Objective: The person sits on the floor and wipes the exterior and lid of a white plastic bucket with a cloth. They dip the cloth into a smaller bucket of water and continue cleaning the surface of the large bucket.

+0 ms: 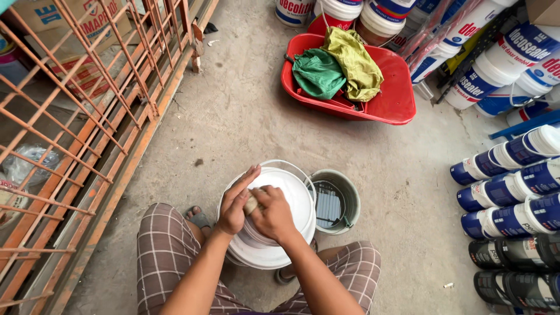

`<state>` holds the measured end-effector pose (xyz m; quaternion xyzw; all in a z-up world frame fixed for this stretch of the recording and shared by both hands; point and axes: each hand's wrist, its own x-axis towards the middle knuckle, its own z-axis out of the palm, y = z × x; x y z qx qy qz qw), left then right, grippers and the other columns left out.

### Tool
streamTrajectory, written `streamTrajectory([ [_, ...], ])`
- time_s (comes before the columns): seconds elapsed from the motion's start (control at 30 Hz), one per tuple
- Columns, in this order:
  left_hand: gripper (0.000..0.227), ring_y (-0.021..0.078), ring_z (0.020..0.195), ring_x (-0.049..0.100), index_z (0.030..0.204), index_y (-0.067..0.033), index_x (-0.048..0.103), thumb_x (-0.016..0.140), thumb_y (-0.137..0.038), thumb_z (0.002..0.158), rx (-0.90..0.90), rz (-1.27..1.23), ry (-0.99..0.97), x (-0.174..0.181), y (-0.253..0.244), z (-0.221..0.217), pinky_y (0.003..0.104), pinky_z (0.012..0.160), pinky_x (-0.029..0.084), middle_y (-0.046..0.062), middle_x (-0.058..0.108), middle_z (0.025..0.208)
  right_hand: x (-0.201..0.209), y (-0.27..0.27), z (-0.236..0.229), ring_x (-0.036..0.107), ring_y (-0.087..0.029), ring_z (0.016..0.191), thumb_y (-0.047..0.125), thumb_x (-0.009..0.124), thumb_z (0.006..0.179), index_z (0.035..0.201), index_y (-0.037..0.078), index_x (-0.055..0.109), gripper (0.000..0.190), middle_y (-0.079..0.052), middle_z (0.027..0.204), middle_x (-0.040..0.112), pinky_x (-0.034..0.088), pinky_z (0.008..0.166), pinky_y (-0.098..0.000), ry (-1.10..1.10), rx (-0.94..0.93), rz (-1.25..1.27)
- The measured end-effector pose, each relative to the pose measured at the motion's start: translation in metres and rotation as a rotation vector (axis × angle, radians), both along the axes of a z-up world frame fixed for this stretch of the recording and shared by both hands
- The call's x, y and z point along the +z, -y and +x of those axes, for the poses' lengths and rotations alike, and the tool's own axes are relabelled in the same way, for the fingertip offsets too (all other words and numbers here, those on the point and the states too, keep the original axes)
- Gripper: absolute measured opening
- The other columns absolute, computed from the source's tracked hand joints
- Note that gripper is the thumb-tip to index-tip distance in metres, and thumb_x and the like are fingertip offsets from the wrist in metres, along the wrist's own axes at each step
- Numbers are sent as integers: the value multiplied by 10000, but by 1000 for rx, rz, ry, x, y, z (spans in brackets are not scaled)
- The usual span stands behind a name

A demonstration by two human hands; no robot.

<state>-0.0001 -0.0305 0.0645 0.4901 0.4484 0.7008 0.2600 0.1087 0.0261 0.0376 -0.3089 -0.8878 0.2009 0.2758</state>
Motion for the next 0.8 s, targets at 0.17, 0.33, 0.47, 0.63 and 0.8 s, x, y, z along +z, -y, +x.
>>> streamTrajectory([
  [0.17,498,293,1237,380,1207,35,530,317,-258,866,11,-31,140,-5,17,-9,414,1047,238,182,512,1266,19,28,-18,521,-338,920,353,549,712,1093,231,603,403,-86,1040,541,412,780,-457,178,-99,77],
  [0.33,482,229,1158,475,1187,47,544,312,-228,866,51,-92,246,-23,37,-19,378,1011,316,160,590,1166,37,55,-19,486,-347,936,366,424,807,1032,272,585,292,-71,1012,474,382,753,-507,526,-79,122],
  [0.47,449,246,1118,529,1124,43,582,352,-242,864,39,-94,159,-13,45,-10,346,986,358,177,607,1134,54,67,6,452,-319,795,439,470,791,931,283,583,238,-63,882,442,368,604,-464,574,38,173],
  [0.63,432,256,1176,497,1156,16,551,400,-283,882,-54,-67,47,-20,41,-12,355,1011,365,175,550,1215,40,71,16,434,-335,699,417,575,716,709,217,630,207,-89,788,455,331,510,-454,501,75,170],
  [0.8,352,338,1218,407,1142,-39,600,515,-196,839,-73,-100,55,-29,19,-10,449,1008,306,212,473,1295,-20,43,1,495,-281,683,271,595,524,683,214,580,170,-41,769,452,369,501,-384,136,1,519],
])
